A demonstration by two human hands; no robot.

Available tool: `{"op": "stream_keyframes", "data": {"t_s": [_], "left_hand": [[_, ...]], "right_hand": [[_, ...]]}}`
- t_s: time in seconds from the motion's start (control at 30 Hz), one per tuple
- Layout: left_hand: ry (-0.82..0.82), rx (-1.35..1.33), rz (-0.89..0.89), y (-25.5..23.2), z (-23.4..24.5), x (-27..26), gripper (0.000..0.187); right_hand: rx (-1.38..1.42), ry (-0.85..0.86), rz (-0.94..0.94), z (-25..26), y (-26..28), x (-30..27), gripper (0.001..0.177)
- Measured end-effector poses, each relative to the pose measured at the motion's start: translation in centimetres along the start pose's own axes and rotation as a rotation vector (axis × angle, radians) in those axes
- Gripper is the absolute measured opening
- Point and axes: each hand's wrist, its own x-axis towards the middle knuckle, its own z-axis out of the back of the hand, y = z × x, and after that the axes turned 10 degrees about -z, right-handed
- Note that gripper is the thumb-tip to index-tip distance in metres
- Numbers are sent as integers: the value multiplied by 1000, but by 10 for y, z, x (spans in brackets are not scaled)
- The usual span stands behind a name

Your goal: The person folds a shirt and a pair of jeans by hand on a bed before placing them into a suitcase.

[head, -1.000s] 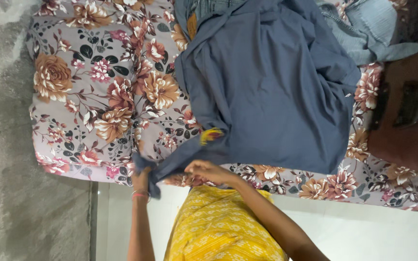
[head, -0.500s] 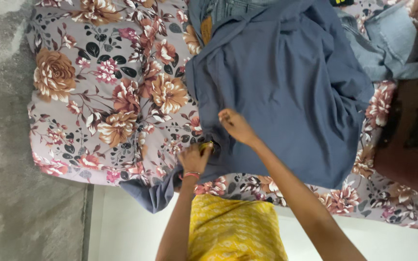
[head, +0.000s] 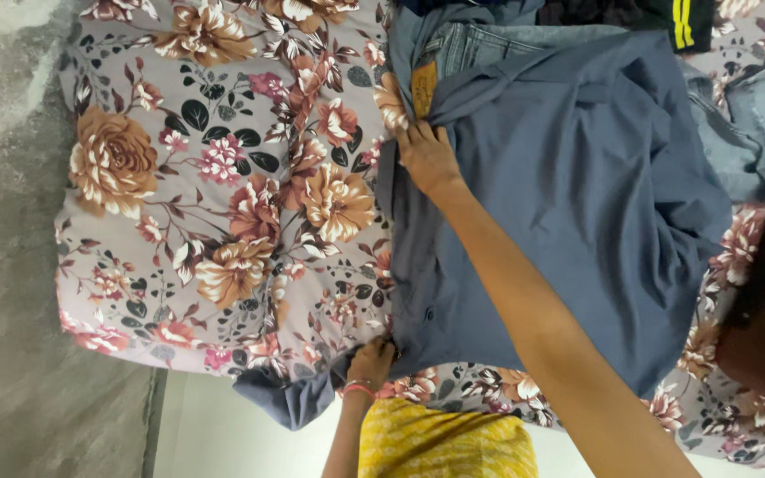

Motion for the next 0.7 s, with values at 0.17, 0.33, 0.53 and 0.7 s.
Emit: {"op": "stream_keyframes", "data": {"t_s": [0.17, 0.33, 0.53, 0.7], "left_hand": [[-252, -287, -82, -75, 22, 12, 52], [-603, -502, -116, -94, 29, 38, 42], [-985, -305, -162, -26, 30, 16, 32], [-800, -163, -120, 16, 41, 45, 51]], "right_hand": [[87, 139, -45, 13, 14, 12, 39], [579, 137, -53, 68, 19, 29, 49], [626, -41, 12, 46, 41, 32, 64], [541, -37, -25, 13, 87, -11, 64]]}}
